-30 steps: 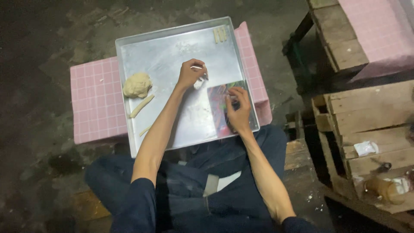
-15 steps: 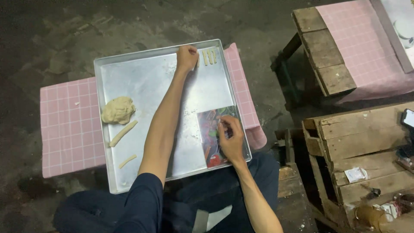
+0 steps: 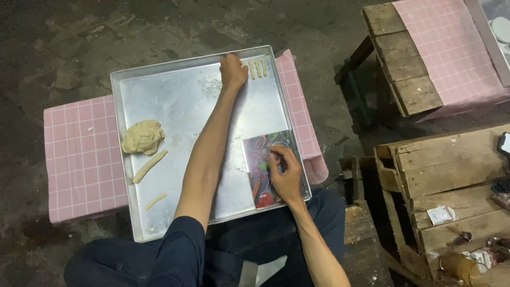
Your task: Rolling dough into thin cylinders and breaking them into small sticks on a baking tray
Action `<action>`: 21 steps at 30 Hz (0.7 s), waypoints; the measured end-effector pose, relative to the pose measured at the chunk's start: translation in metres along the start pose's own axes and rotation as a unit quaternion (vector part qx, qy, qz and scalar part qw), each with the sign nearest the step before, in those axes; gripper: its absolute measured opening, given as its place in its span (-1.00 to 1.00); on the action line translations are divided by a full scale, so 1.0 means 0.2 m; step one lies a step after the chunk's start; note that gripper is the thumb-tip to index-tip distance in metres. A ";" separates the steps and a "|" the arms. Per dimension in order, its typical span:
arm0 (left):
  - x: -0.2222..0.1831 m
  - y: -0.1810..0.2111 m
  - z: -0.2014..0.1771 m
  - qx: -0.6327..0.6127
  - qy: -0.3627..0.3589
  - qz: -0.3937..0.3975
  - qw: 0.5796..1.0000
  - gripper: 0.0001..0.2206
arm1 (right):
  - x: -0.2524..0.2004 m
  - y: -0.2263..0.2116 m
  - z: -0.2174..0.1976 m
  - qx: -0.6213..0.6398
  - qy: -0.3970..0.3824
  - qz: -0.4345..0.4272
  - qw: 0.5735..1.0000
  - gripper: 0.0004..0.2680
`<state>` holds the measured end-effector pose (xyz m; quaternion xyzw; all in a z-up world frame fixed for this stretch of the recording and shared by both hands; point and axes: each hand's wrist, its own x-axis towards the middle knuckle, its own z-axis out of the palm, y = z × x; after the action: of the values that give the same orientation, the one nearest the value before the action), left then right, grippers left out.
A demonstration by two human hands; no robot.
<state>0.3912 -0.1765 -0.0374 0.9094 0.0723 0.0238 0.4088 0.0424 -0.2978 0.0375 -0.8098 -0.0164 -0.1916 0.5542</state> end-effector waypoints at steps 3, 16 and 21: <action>0.03 -0.03 0.04 -0.019 -0.002 -0.021 1.000 -0.94 | 0.00 0.01 0.00 -0.005 -0.009 0.004 1.000 -0.86; 0.12 -0.18 0.17 -0.115 0.030 0.018 0.993 -0.57 | 0.02 -0.05 0.02 -0.032 0.022 0.067 0.997 -0.90; 0.10 -0.16 0.15 -0.112 0.026 0.014 0.993 -0.60 | 0.02 -0.07 0.01 -0.033 0.018 0.066 0.997 -0.90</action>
<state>0.4107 -0.1747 -0.0824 0.8581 0.0672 0.0605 0.5055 0.0434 -0.2905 0.0502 -0.8233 0.0530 -0.1698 0.5390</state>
